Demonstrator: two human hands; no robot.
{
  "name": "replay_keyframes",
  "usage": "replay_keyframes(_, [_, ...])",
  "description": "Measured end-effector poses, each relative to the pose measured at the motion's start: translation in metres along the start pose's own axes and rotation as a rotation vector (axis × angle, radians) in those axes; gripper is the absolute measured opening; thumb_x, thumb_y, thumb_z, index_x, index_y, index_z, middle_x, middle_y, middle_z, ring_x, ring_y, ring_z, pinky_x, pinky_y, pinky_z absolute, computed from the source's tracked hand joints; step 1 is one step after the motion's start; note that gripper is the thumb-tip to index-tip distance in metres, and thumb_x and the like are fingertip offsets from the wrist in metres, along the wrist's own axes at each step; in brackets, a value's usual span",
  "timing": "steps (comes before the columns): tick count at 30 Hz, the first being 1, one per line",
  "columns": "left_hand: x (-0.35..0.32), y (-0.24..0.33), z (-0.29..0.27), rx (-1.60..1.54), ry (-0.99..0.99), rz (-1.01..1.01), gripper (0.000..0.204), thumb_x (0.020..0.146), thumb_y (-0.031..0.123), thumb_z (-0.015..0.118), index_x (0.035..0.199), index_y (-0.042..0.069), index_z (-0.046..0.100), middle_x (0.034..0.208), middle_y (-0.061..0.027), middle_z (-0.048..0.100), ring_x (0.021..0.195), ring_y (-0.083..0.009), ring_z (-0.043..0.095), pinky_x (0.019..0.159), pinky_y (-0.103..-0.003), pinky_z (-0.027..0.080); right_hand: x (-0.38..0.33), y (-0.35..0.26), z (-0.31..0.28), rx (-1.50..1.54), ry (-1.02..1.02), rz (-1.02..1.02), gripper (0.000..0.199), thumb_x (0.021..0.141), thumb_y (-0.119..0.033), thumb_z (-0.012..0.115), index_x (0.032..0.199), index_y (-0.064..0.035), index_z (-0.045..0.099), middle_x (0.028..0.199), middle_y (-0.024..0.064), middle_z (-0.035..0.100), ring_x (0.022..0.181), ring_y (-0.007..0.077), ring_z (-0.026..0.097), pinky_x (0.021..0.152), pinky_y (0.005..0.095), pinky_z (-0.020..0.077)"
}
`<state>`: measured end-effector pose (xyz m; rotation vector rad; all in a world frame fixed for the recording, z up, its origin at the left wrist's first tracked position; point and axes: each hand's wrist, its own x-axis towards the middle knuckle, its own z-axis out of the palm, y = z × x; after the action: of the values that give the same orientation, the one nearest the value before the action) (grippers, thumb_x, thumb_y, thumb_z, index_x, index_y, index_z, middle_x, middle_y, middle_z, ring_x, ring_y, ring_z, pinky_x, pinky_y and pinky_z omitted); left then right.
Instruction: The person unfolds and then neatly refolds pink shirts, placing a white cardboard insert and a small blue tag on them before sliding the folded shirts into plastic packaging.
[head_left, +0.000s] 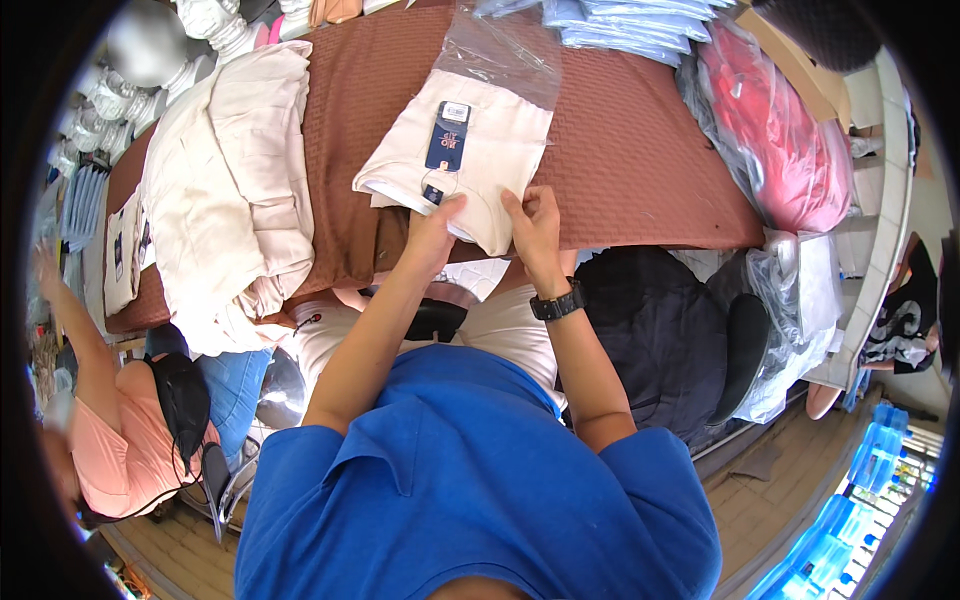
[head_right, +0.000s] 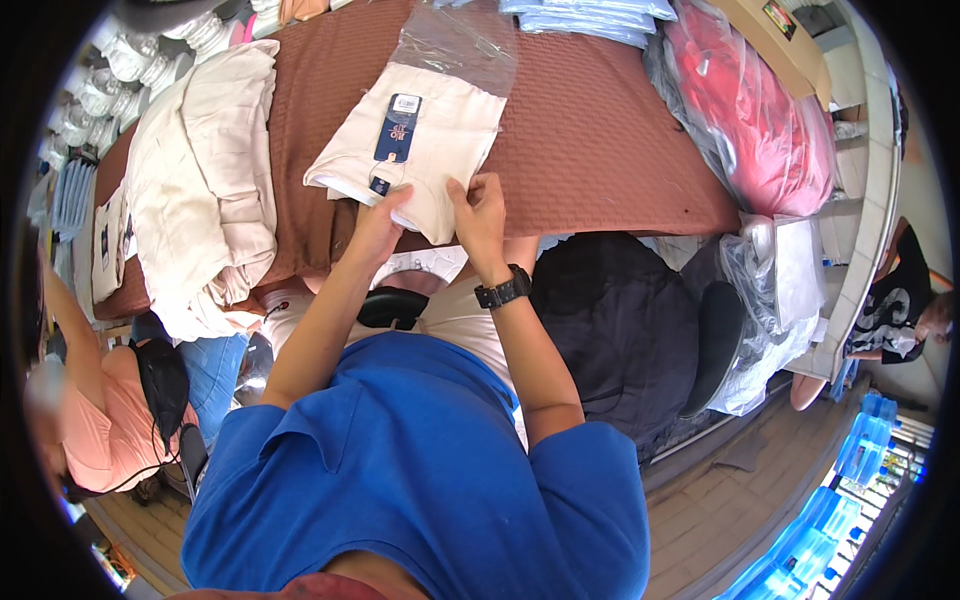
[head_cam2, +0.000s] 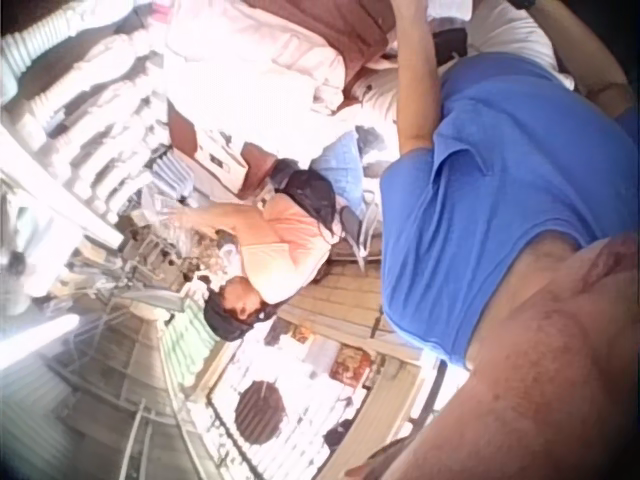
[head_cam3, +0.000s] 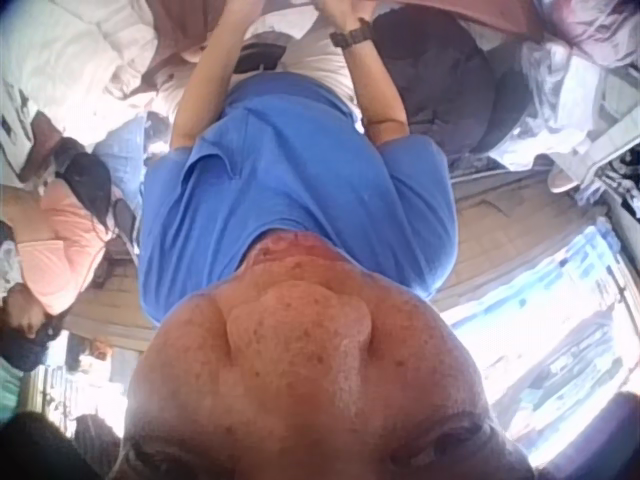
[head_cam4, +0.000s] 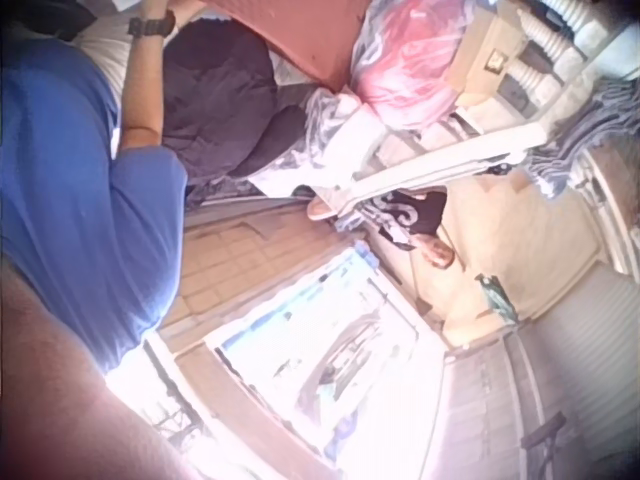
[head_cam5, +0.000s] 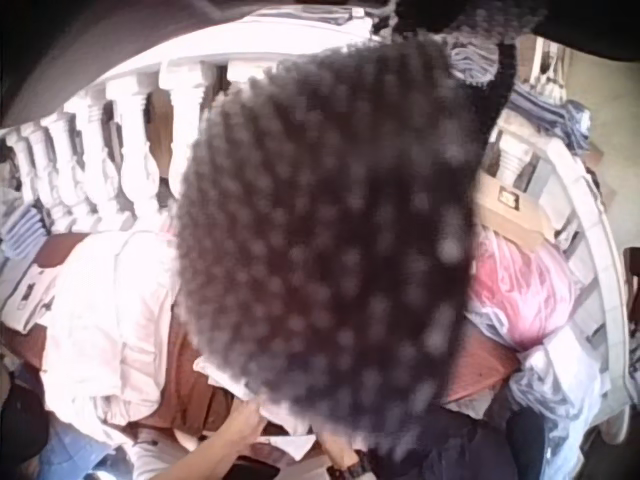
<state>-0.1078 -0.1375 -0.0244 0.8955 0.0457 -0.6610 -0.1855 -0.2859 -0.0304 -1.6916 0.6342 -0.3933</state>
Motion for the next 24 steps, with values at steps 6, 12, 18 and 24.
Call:
replay_keyframes(6, [0.000,0.018,-0.005,-0.011,-0.067,-0.085,0.044,0.093,0.005,0.063,0.134,-0.004,0.050,0.127,-0.0148,0.063,0.116,-0.0236,0.063,0.098,-0.038,0.052,0.042,-0.011,-0.006,0.301,0.159,0.154,0.065,0.092,-0.017,0.072,0.140,0.0108,0.037,0.117,0.0211,0.064,0.098,0.0220,0.065,0.082,0.0314,0.0544])
replay_keyframes(12, [-0.009,0.018,0.008,-0.052,-0.030,-0.081,0.045,0.092,0.002,0.063,0.135,-0.004,0.050,0.128,-0.0156,0.062,0.118,-0.0250,0.062,0.099,-0.039,0.054,0.055,0.010,0.011,0.238,0.204,-0.085,0.041,0.090,-0.008,0.068,0.126,0.0097,0.056,0.100,0.0175,0.072,0.085,0.0201,0.068,0.076,0.0328,0.0531])
replay_keyframes(18, [-0.001,0.007,-0.009,-0.049,-0.037,-0.027,0.047,0.090,-0.002,0.063,0.135,-0.002,0.049,0.128,-0.0147,0.061,0.115,-0.0249,0.064,0.096,-0.040,0.056,0.038,-0.033,0.005,-0.227,0.409,-0.158,0.035,0.087,-0.011,0.071,0.116,0.0065,0.059,0.087,0.0158,0.067,0.086,0.0308,0.065,0.081,0.0401,0.0515])
replay_keyframes(24, [0.000,0.004,-0.004,-0.059,-0.016,0.016,0.046,0.090,-0.003,0.063,0.134,-0.001,0.050,0.127,-0.0135,0.062,0.113,-0.0242,0.064,0.096,-0.039,0.056,0.064,-0.028,-0.020,-0.603,0.357,-0.770,0.012,0.086,-0.005,0.069,0.097,-0.0019,0.069,0.082,0.0119,0.062,0.084,0.0341,0.057,0.078,0.0426,0.0474])
